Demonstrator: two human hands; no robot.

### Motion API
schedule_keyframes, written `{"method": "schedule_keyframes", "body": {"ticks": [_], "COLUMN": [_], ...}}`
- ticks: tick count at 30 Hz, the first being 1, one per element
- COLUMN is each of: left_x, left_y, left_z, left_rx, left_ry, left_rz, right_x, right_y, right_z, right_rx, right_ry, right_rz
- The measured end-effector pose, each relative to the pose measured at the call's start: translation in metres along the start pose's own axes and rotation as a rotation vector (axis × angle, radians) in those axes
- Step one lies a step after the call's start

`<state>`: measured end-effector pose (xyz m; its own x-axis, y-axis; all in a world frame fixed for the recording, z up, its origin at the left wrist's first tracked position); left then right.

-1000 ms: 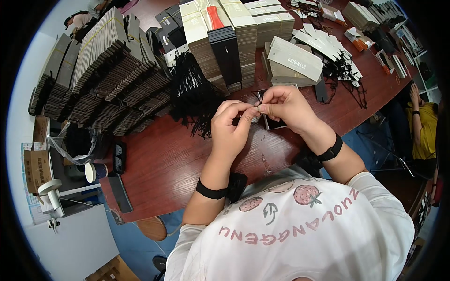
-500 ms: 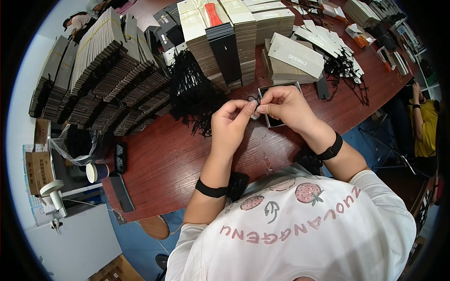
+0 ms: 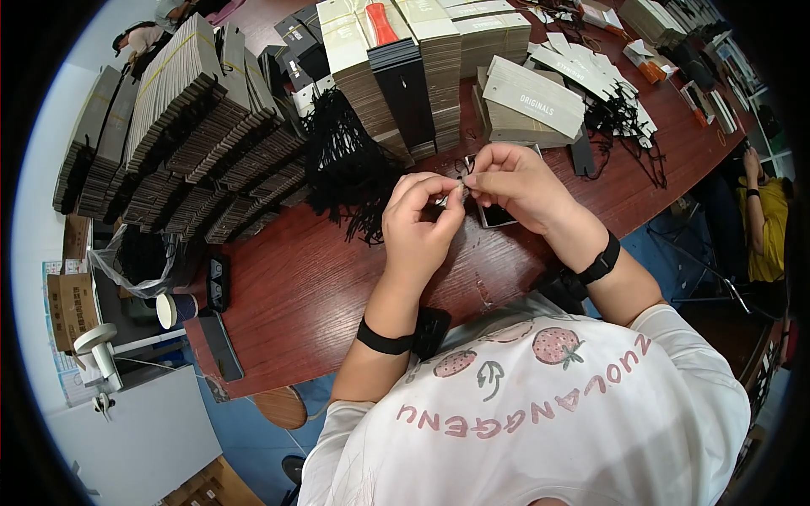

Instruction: Assembling paper tags by threading black string loops through holes and bundling them.

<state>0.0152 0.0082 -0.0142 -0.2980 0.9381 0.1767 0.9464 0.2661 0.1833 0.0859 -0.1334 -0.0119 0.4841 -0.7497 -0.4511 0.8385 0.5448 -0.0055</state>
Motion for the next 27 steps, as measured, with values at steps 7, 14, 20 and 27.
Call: {"method": "schedule_keyframes", "body": {"ticks": [7,14,20,27], "left_x": [0.000,0.002,0.002,0.004], "left_y": [0.002,0.002,0.000,0.002], "left_z": [0.005,0.003,-0.003,0.006], "left_rx": [0.111,0.165,0.136,0.308], "left_ry": [-0.098,-0.148,-0.149,-0.416], "left_rz": [-0.002,0.075,0.041,0.078], "right_x": [0.000,0.000,-0.015,-0.016], "right_y": [0.000,-0.001,-0.008,-0.008], "right_z": [0.004,0.006,0.028,0.027], "right_rx": [0.116,0.154,0.627,0.664], "right_ry": [-0.026,-0.095,-0.840,-0.690], "right_rz": [0.055,0.058,0.075,0.092]}}
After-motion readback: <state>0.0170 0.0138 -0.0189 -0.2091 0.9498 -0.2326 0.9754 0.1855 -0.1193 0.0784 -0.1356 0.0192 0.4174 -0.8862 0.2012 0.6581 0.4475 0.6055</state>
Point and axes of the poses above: each hand's wrist, its own y-axis towards the middle knuckle, its own x-axis out of the back of the hand, z = x × y, the point moved 3 cm from there along y, towards the middle knuckle, and after that the axes turned 14 degrees about x, right-handed, at the moved point
